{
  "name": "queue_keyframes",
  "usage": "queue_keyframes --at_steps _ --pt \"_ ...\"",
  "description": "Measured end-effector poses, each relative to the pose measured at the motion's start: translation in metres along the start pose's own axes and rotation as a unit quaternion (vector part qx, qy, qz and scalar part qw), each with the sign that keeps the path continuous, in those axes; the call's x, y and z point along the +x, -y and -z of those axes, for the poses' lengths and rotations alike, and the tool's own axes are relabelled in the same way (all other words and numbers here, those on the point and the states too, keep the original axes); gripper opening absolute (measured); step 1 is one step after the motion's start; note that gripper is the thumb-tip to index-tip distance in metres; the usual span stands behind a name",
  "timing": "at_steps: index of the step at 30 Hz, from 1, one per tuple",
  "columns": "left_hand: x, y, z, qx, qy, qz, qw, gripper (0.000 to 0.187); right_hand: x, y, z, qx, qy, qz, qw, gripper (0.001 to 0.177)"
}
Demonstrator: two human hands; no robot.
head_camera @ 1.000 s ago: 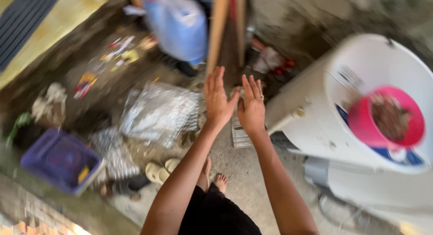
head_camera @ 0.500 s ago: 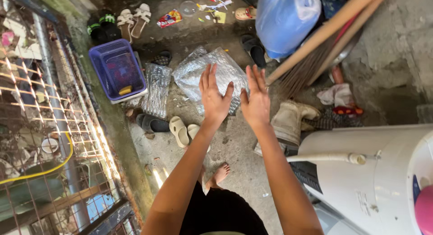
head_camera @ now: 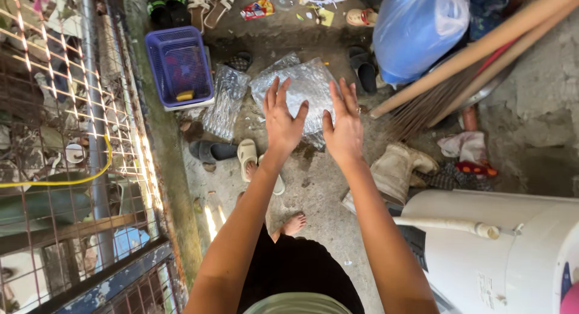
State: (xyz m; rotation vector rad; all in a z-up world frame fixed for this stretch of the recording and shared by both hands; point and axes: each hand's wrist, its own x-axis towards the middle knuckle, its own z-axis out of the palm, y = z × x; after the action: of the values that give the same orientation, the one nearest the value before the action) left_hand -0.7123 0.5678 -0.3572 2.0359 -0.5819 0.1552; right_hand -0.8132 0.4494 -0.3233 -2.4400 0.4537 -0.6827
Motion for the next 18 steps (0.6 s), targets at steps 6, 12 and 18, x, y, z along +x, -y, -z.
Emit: queue_keyframes --at_steps 6,12,18 --pt "0.007 0.020 0.017 0.012 -0.025 -0.010 1.000 0.059 0.010 0.006 -0.007 -0.002 0.017 0.041 0.999 0.069" --pt "-0.001 0.019 0.015 0.017 0.001 0.033 0.999 0.060 0.010 0.021 -0.034 0.005 0.065 0.068 0.996 0.068" --pt "-0.004 0.031 0.024 -0.032 -0.026 0.037 0.998 0.058 0.015 0.036 -0.063 0.010 0.095 0.058 0.994 0.063"
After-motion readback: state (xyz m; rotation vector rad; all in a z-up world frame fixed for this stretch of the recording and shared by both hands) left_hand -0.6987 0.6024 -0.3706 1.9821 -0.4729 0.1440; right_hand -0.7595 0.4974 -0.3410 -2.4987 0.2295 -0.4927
